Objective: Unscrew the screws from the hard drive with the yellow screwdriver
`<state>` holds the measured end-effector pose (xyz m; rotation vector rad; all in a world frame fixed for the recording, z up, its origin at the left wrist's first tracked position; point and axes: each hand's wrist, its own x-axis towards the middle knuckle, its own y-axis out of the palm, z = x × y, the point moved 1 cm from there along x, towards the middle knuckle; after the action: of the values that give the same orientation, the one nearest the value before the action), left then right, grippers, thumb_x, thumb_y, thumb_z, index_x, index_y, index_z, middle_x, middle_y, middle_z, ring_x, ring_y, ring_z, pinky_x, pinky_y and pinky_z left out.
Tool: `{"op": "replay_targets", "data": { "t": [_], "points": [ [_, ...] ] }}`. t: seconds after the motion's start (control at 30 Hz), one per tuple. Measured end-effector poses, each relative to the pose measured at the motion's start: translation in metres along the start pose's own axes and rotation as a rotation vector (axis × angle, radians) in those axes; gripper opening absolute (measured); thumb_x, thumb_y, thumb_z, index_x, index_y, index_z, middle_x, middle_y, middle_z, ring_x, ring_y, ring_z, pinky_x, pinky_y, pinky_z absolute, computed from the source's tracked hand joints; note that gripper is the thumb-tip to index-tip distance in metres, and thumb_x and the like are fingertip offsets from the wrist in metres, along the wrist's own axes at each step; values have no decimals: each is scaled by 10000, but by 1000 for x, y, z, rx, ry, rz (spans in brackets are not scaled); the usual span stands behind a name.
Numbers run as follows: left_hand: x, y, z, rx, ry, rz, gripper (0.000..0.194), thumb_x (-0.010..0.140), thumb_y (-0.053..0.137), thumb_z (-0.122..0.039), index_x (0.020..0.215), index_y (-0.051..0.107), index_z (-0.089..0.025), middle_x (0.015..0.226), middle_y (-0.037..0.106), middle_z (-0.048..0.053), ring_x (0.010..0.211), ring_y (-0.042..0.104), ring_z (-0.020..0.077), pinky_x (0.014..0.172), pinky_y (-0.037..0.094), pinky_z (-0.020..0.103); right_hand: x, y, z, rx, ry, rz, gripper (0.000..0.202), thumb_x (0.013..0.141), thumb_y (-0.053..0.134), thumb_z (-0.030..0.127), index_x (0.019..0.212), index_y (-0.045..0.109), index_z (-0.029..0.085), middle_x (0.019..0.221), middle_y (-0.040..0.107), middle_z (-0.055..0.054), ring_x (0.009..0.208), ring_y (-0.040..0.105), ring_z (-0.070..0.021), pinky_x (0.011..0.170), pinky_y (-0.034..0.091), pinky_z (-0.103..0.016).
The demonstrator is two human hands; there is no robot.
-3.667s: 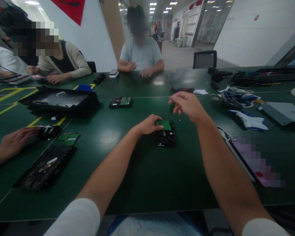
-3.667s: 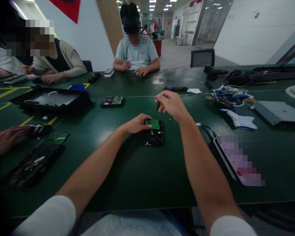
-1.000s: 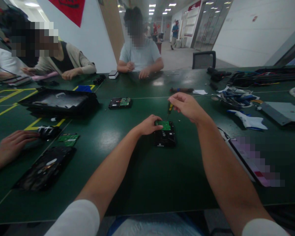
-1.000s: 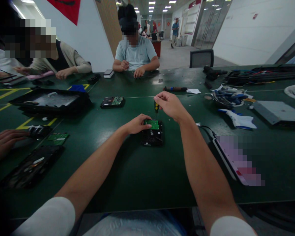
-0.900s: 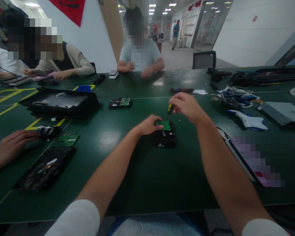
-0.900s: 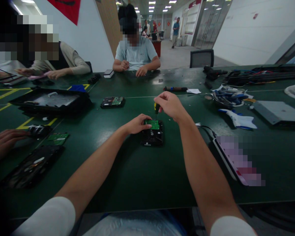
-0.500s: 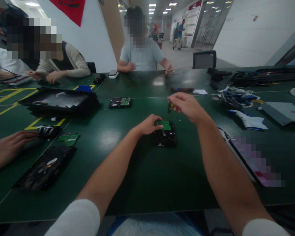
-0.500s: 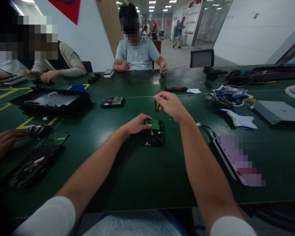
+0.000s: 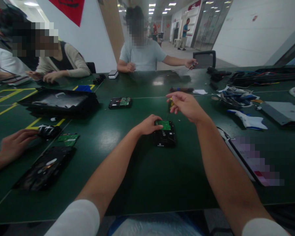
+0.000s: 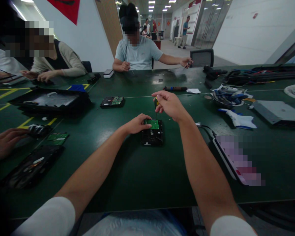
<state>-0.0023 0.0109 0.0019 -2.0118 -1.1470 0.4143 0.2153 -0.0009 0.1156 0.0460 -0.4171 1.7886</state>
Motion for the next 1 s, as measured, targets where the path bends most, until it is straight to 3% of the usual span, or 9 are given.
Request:
{"op": "replay_targets", "data": {
  "t": [0.13,0.23,0.37,0.47,0.6,0.77,0.87,1.0],
  "points": [
    [0,0,-1,-2,-3,5,545,924,679,-490,1378,641,-192,1272,573,126,983,618,233,929,533,414,0,-3,1,-121,-5,-134,136,941,718,338,925,720,203,789,695,-18,594,549,-92,495,399,-222],
    [0,0,-2,12,1,-4,519,918,687,-465,1361,650,-196,1249,587,119,998,615,238,942,533,418,2,-3,0,-130,18,-201,101,908,722,274,850,682,202,774,700,-15,570,528,-90,488,387,-229],
    [1,1,-2,11,1,-5,527,918,683,-487,1359,648,-200,1241,580,115,1018,616,243,959,531,420,4,-1,-3,-28,17,-132,107,962,666,317,931,686,217,962,766,-34,506,512,-61,443,347,-234],
    [1,1,0,12,8,-3,536,924,674,-500,1369,640,-201,1237,572,112,1017,617,239,963,529,413,4,0,-4,27,12,-72,185,993,652,405,995,708,229,1035,765,-45,546,560,-63,460,385,-226],
    [0,1,1,12,12,-6,541,927,671,-500,1370,638,-192,1243,569,117,1011,615,239,953,526,409,2,0,-2,4,-2,-70,181,986,665,380,1039,739,224,956,739,-32,580,541,-69,479,382,-217],
    [0,0,0,7,17,6,540,935,661,-503,1373,638,-188,1250,564,122,1010,611,237,947,525,407,0,-2,2,-103,-5,-186,121,910,730,292,834,713,198,770,688,-16,582,515,-89,481,365,-218],
    [0,0,0,10,15,6,549,933,664,-510,1380,634,-192,1257,565,123,1012,608,240,950,524,412,1,-1,2,-53,25,-158,99,910,714,264,838,682,203,861,740,-33,529,513,-76,441,338,-227],
    [1,0,1,15,11,6,558,930,670,-509,1381,634,-183,1256,567,126,1001,609,237,949,526,411,3,0,-2,22,-4,-65,144,985,647,341,977,709,212,1001,766,-55,532,554,-70,438,365,-226]
  ]
}}
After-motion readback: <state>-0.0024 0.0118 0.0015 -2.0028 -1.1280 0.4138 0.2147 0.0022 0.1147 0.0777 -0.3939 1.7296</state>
